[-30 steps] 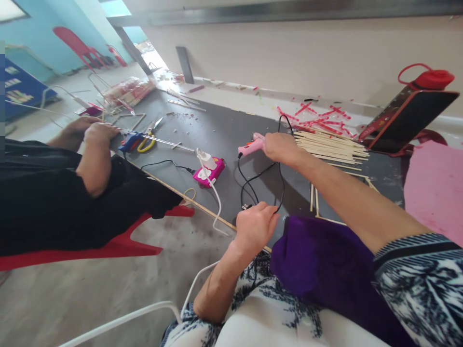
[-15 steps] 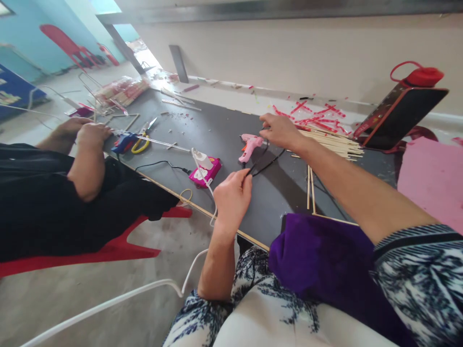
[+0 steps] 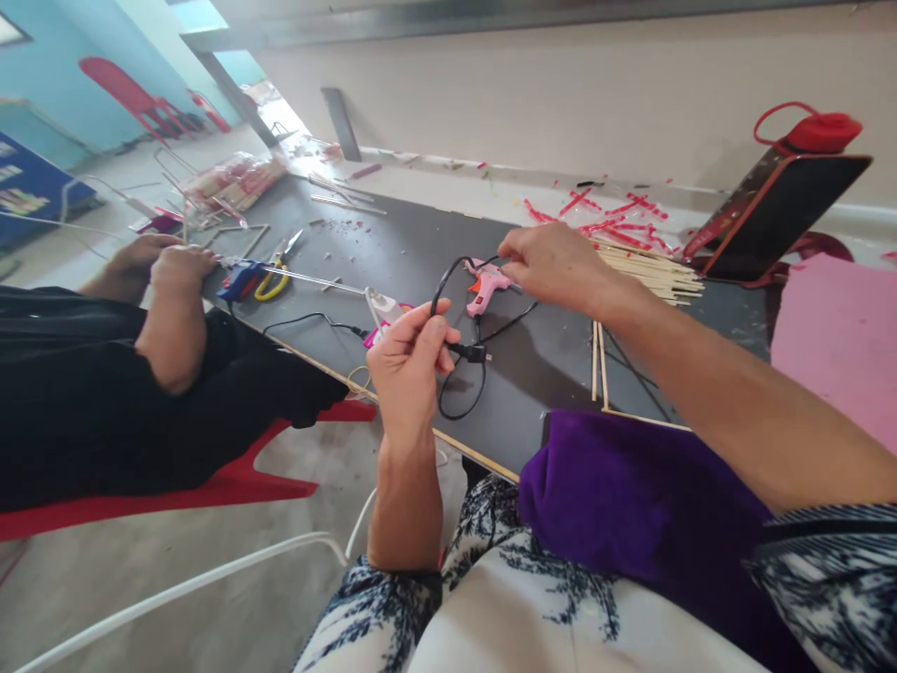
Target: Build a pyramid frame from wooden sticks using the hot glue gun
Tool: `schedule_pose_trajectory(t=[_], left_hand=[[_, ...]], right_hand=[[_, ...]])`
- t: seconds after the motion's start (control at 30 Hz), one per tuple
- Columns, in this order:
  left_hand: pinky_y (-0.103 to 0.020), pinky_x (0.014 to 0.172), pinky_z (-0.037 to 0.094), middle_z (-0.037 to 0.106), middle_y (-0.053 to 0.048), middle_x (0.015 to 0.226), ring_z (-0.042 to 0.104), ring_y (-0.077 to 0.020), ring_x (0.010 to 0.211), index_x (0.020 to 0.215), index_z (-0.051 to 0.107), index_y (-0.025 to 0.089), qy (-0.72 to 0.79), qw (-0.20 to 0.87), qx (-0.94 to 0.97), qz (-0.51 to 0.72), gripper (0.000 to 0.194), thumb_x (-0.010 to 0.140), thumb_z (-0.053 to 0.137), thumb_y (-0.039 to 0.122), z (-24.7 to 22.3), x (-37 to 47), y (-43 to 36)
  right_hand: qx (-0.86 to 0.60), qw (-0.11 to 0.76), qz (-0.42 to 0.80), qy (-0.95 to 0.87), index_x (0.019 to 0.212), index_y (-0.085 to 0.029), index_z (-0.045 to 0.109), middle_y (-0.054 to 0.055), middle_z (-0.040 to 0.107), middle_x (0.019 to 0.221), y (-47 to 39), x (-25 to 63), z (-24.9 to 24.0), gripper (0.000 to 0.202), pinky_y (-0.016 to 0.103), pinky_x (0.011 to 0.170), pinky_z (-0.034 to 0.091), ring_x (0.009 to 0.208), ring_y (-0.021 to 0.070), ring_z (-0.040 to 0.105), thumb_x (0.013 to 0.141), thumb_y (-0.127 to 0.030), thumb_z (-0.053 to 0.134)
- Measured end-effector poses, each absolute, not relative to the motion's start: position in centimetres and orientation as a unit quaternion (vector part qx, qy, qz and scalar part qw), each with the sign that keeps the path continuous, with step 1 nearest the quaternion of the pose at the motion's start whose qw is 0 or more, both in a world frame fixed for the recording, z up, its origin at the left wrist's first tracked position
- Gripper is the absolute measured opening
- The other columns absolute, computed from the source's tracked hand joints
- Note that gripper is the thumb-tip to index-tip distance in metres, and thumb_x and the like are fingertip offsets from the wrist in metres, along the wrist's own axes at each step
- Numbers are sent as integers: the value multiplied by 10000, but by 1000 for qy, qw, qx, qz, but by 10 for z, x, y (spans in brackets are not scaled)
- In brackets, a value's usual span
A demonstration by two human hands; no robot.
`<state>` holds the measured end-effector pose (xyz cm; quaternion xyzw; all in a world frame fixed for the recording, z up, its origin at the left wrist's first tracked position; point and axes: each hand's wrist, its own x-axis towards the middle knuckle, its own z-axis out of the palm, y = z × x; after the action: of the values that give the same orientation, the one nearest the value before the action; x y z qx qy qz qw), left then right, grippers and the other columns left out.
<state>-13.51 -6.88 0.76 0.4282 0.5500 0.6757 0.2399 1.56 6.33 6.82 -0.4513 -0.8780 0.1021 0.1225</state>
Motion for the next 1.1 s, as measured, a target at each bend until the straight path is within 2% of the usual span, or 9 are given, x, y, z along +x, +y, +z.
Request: schedule_pose_trajectory(t=[0.1, 0.27, 0.33, 0.43, 0.57, 0.7, 0.8, 0.93, 1.1], left_hand=[[-172, 458, 393, 657, 5, 702, 479, -44, 476, 1047, 711, 193, 583, 193, 472, 632, 275, 837, 607, 335, 8, -137, -71], [-235, 746, 471, 665, -37, 916, 602, -133, 832, 952, 740, 234, 609, 6, 689, 393, 209, 850, 557, 232, 0, -131, -87], [-255, 749, 470, 658, -53, 944, 593, -164, 873, 886, 738, 222, 607, -50, 715, 344, 179, 832, 567, 225, -9, -124, -94], [-246, 731, 468, 654, -64, 965, 583, -145, 831, 839, 732, 203, 641, -91, 686, 331, 204, 869, 529, 203, -26, -114, -105], [-227, 757, 480, 638, -61, 1033, 583, -118, 827, 1010, 724, 244, 665, -102, 647, 358, 221, 886, 542, 226, -42, -107, -115], [-250, 789, 503, 633, -85, 1051, 598, -141, 871, 952, 737, 212, 670, -102, 644, 355, 207, 880, 543, 219, -51, -108, -119], [-260, 823, 518, 636, -89, 1072, 607, -153, 908, 1011, 726, 216, 666, -86, 650, 356, 231, 883, 534, 207, -57, -112, -119], [-283, 888, 528, 636, -98, 1115, 618, -171, 989, 1109, 686, 202, 661, -58, 653, 364, 272, 891, 522, 196, -62, -115, -124], [-268, 867, 565, 529, -122, 1339, 658, -123, 911, 1199, 614, 207, 617, -13, 669, 413, 317, 891, 539, 196, -61, -114, -143]], right_hand=[[-421, 147, 91, -890, 1090, -193, 680, 79, 693, 994, 28, 21, 75, 332, 351, 819, 437, 946, 245, 619, 911, -278, 414], [-259, 223, 37, -939, 1283, -264, 557, 63, 540, 1346, -27, 35, 77, 402, 399, 966, 389, 1212, 266, 483, 899, -347, 470], [-212, 195, 50, -956, 1228, -226, 596, 82, 581, 1297, -33, 34, 67, 378, 367, 963, 382, 1169, 242, 519, 923, -375, 430], [-276, 89, 104, -951, 998, -227, 679, 63, 692, 1029, -23, 24, 45, 356, 292, 734, 410, 962, 196, 609, 953, -335, 343], [-336, -5, 154, -929, 855, -264, 693, 11, 712, 905, -6, 3, 26, 421, 264, 571, 309, 866, 180, 626, 953, -373, 299], [-340, 1, 202, -918, 767, -257, 693, 0, 712, 861, -3, -17, 23, 443, 259, 543, 278, 830, 164, 623, 930, -416, 313], [-378, 18, 274, -884, 674, -212, 677, 18, 688, 744, 0, -31, 13, 421, 253, 528, 290, 715, 151, 603, 873, -462, 402], [-383, 42, 410, -827, 725, -176, 679, 4, 647, 636, 9, -45, -10, 320, 225, 504, 324, 579, 117, 552, 799, -434, 505], [-378, 63, 439, -813, 825, -157, 679, 15, 699, 701, 14, -61, -20, 202, 203, 523, 373, 607, 113, 607, 758, -282, 535]])
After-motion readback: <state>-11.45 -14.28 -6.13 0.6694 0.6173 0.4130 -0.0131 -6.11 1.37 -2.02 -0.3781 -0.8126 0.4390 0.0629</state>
